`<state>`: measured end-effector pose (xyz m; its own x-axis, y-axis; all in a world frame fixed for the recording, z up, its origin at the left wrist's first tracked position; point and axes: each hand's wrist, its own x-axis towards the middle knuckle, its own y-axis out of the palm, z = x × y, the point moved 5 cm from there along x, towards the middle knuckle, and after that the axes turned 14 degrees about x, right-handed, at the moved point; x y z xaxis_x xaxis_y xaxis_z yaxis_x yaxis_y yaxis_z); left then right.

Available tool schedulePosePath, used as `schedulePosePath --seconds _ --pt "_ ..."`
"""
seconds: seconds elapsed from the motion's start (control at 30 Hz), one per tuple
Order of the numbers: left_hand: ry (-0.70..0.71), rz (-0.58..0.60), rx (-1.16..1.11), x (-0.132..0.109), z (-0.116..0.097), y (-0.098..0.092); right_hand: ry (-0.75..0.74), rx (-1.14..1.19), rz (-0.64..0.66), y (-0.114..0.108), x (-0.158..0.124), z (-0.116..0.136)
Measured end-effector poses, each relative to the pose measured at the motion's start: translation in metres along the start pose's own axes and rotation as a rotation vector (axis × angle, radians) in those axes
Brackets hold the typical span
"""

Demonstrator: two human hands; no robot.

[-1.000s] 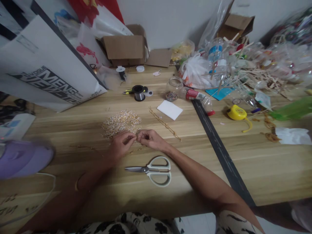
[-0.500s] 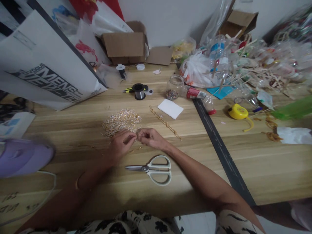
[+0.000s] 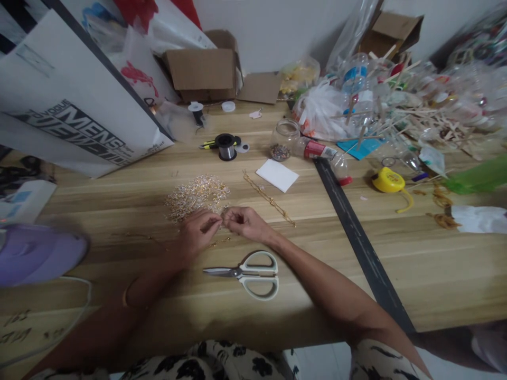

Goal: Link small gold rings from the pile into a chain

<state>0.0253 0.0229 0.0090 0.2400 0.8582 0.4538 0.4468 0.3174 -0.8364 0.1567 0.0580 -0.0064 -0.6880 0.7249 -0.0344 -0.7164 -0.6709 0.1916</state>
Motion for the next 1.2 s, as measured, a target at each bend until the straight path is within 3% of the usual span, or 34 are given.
schedulePosePath --seconds 0.27,0.93,1.2 --pt "-0.065 0.092 -0.035 0.002 -0.001 0.001 0.029 0.021 -0.107 -0.003 0.001 -0.001" --pt "0.014 0.146 0.035 0.000 -0.004 0.002 -0.105 -0.163 -0.075 -0.005 0.002 -0.013" --pt "-0.061 0.156 -0.057 0.001 0.000 0.004 -0.066 -0.084 -0.084 -0.004 0.001 -0.009"
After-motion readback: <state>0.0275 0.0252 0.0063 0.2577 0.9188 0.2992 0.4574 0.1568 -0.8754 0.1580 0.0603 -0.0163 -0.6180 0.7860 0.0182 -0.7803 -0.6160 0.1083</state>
